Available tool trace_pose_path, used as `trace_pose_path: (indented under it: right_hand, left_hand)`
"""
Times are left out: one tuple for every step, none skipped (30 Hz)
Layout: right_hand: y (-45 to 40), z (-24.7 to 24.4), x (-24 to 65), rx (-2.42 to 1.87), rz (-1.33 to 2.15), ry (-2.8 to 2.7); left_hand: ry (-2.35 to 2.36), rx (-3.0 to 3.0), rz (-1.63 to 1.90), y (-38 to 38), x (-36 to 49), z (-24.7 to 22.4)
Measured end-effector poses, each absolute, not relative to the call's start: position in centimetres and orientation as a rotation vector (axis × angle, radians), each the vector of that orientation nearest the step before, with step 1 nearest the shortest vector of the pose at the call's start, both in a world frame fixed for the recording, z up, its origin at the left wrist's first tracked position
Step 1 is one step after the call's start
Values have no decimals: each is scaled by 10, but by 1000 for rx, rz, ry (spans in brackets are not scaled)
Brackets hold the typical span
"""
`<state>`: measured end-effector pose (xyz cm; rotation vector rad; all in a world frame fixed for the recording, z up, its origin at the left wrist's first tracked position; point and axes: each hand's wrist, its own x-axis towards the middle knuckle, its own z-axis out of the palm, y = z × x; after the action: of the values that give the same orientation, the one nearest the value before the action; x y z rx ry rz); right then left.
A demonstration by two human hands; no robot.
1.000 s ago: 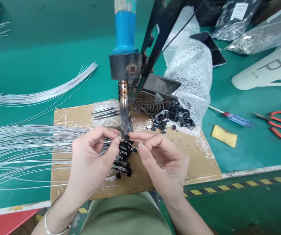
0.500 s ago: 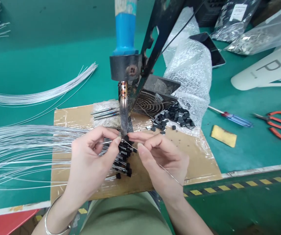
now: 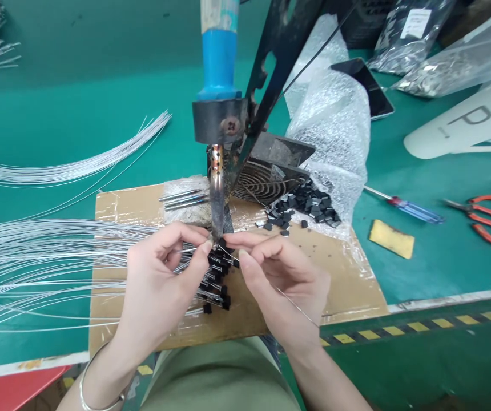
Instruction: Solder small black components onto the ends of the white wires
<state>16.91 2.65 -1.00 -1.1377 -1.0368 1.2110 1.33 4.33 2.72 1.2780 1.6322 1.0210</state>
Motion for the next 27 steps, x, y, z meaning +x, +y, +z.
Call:
trace_pose_path:
  right_hand:
    - [26, -10, 169, -1139, 1210, -1040]
    - [26, -10, 169, -1139, 1204, -1044]
    - [26, -11, 169, -1137, 1197, -1048]
    - [26, -11, 170, -1132, 1192, -1053]
    - [26, -11, 170, -1127, 1189, -1057]
    - [26, -11, 170, -1123, 1186, -1058]
    - [26, -12, 170, -1120, 1184, -1058]
    - [26, -12, 169, -1118, 1183, -1058]
    - [26, -12, 169, -1118, 1183, -1059]
    - [26, -12, 169, -1119, 1180, -1060]
    - [26, -12, 169, -1119, 1176, -1061]
    - [26, -12, 168, -1120, 1174, -1062]
    - [26, -12, 168, -1122, 1172, -1062]
    - [26, -12, 168, -1126, 1167, -1059]
    - [26, -12, 168, -1128, 1163, -1058]
    - [26, -12, 168, -1126, 1161, -1059]
    - [26, -12, 168, -1123, 1162, -1061]
    - [25, -12, 168, -1119, 1164, -1062]
    - [25, -11, 169, -1114, 1169, -1066]
    - [25, -11, 169, -1110, 1175, -1068]
    - [25, -11, 169, -1105, 1179, -1071]
    - [24, -11, 169, -1104, 1180, -1072]
    - [25, -11, 169, -1103, 1179, -1074]
    - [25, -11, 169, -1102, 1176, -1075]
    - [25, -12, 169, -1103, 1175, -1076]
    - [25, -12, 169, -1105, 1174, -1075]
    - [25, -12, 169, -1109, 1173, -1076]
  left_hand:
    - [1635, 1274, 1020, 43, 14, 28]
    - [1636, 1270, 1021, 43, 14, 28]
    - [1635, 1264, 1022, 43, 14, 28]
    - [1633, 1259, 1024, 43, 15, 29]
    - [1632, 1254, 1026, 43, 15, 29]
    - [1632, 1252, 1025, 43, 15, 30]
    - [1632, 1253, 1024, 44, 14, 30]
    - [1632, 1253, 1024, 44, 14, 30]
    - [1633, 1256, 1024, 44, 14, 30]
    - [1631, 1260, 1027, 43, 14, 30]
    - [1630, 1264, 1030, 43, 14, 30]
    - [1630, 1267, 1027, 43, 14, 29]
    - [1630, 1271, 1026, 42, 14, 29]
    - [1632, 1275, 1022, 42, 14, 29]
    - [1633, 1279, 1023, 42, 14, 28]
    - [1635, 1280, 1024, 42, 14, 28]
    - [1635, 1281, 1025, 42, 14, 28]
    - [1634, 1281, 1026, 42, 14, 27]
    - [1635, 1281, 1027, 42, 14, 27]
    - [1637, 1283, 1023, 42, 14, 27]
    - [1640, 1286, 1022, 42, 13, 27]
    - [1645, 1288, 1018, 42, 13, 26]
    - [1652, 1292, 1017, 42, 13, 26]
    - [1658, 1295, 1013, 42, 12, 26]
    - [1661, 1296, 1011, 42, 12, 26]
    - [1663, 1294, 1009, 41, 12, 26]
    - [1662, 1293, 1008, 41, 12, 26]
